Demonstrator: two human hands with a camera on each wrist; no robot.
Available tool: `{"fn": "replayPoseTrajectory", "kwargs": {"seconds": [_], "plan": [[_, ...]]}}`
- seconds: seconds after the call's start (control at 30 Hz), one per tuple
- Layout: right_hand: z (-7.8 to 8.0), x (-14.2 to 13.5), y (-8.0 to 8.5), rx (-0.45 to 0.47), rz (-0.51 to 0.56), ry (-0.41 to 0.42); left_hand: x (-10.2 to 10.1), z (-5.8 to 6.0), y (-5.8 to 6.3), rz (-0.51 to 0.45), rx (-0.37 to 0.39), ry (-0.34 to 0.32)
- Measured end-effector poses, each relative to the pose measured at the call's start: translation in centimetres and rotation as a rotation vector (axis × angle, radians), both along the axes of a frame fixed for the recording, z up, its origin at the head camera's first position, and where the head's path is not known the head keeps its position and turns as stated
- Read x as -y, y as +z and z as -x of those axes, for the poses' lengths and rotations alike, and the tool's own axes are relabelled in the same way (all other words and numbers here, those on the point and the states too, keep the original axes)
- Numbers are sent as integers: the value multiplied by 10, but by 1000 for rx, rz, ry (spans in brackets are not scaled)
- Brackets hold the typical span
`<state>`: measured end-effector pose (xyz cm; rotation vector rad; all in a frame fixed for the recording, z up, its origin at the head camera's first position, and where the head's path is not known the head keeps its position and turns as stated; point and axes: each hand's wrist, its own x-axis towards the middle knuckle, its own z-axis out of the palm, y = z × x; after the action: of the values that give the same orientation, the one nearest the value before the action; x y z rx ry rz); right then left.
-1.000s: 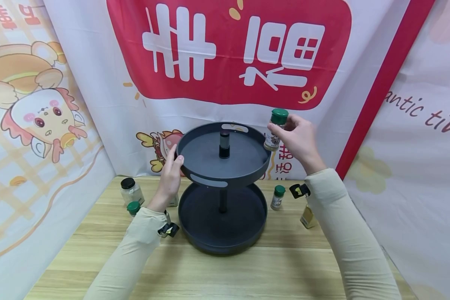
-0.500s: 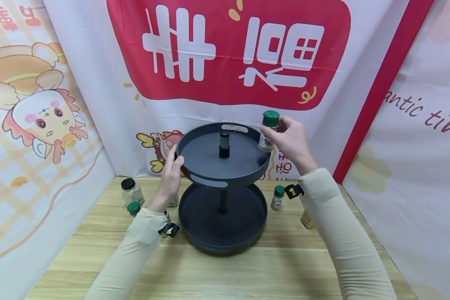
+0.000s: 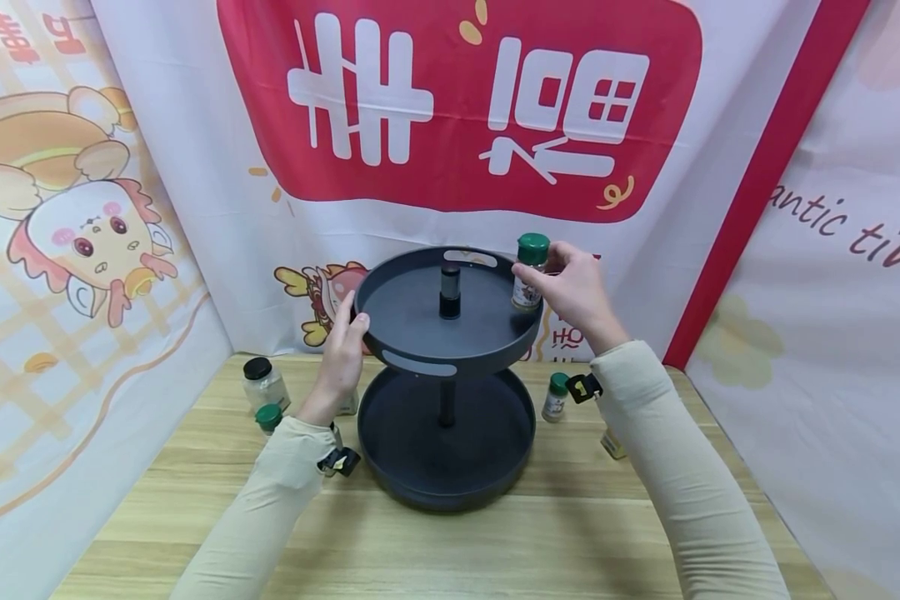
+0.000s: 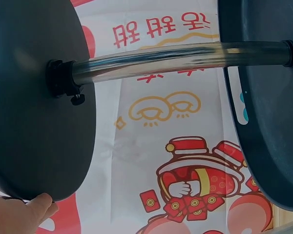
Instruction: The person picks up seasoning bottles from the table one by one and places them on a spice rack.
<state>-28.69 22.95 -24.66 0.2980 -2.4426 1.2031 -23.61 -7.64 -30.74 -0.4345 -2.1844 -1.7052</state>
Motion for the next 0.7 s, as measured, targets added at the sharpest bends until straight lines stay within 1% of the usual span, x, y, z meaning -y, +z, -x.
{"fn": "replayPoseTrajectory", "kwargs": {"seconds": [0.17, 0.43, 0.7], "plan": [[3, -2, -4, 11, -1, -2, 0, 0, -1, -5, 4, 1], [7, -5, -11, 33, -37, -5, -1, 0, -1, 2, 5, 8], [9, -6, -16, 32, -66, -9, -1, 0, -1, -3, 2, 7]]}}
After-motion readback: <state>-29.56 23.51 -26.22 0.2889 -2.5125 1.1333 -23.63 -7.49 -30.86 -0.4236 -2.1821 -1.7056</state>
